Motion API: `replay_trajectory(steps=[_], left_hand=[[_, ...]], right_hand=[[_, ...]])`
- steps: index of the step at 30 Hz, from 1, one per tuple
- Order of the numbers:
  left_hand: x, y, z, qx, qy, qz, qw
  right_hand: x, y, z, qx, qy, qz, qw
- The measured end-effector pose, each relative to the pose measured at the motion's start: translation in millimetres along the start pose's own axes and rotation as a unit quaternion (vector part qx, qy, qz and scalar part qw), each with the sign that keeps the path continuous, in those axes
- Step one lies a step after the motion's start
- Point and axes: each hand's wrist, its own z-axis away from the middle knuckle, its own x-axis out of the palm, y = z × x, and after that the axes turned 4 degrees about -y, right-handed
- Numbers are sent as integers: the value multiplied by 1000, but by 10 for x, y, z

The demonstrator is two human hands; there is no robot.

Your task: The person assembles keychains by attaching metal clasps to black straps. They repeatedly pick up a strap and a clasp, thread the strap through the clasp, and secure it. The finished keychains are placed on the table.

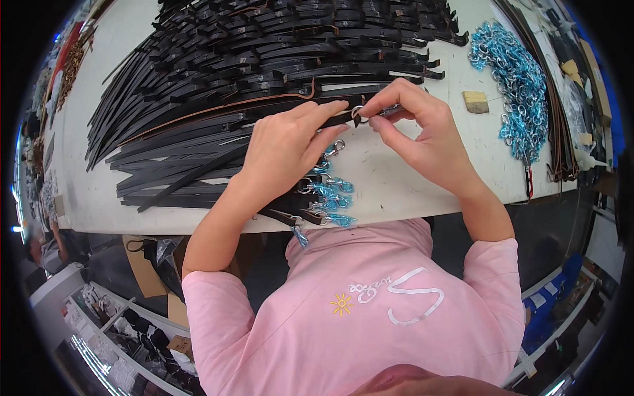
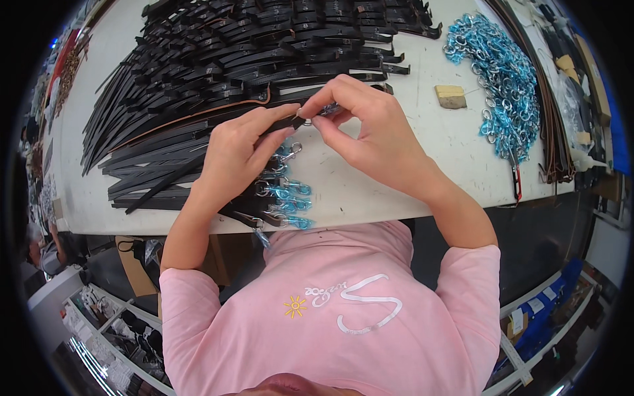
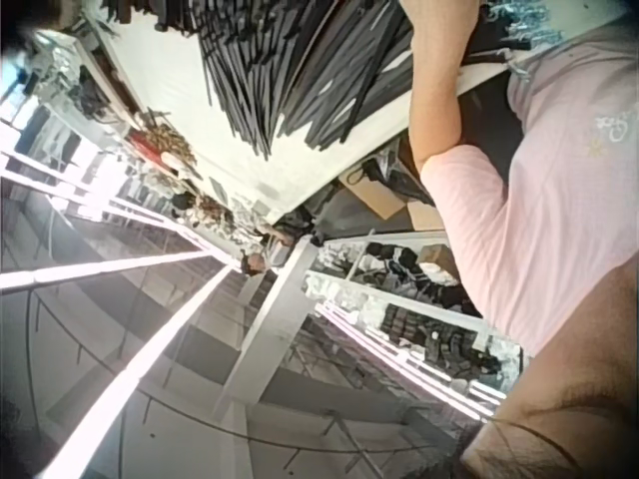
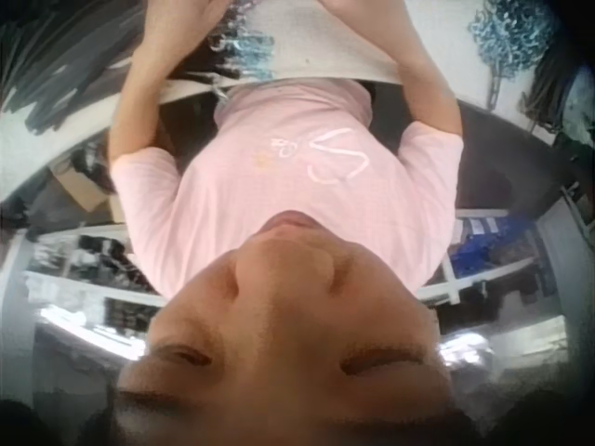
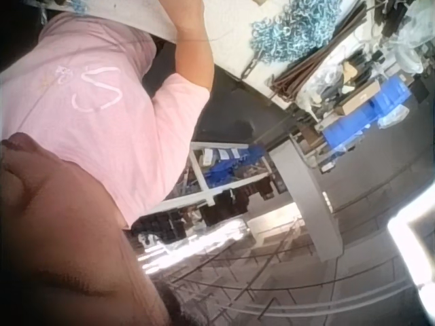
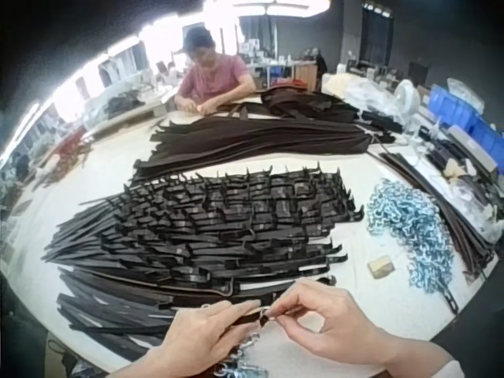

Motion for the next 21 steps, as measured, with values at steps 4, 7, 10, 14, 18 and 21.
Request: replay_trajectory(steps=[4, 7, 10, 14, 18, 21], left_hand=[[-48, 8, -15, -4, -4, 52, 999], [53, 108, -33, 19, 96, 128, 987], [51, 42, -23, 44, 87, 91, 991], [31, 44, -37, 14, 78, 137, 987], [40, 21, -30, -25, 55, 189, 980], [58, 23, -39, -37, 52, 218, 974]], right_hand=[[-48, 9, -4, 130, -42, -226, 964], [-19, 94, 10, 129, -72, -261, 954], [7, 119, -3, 129, -76, -301, 942], [-59, 96, -34, 170, -68, -354, 917], [-88, 98, -33, 184, -73, -343, 918], [-85, 100, -24, 174, -71, -339, 922]])
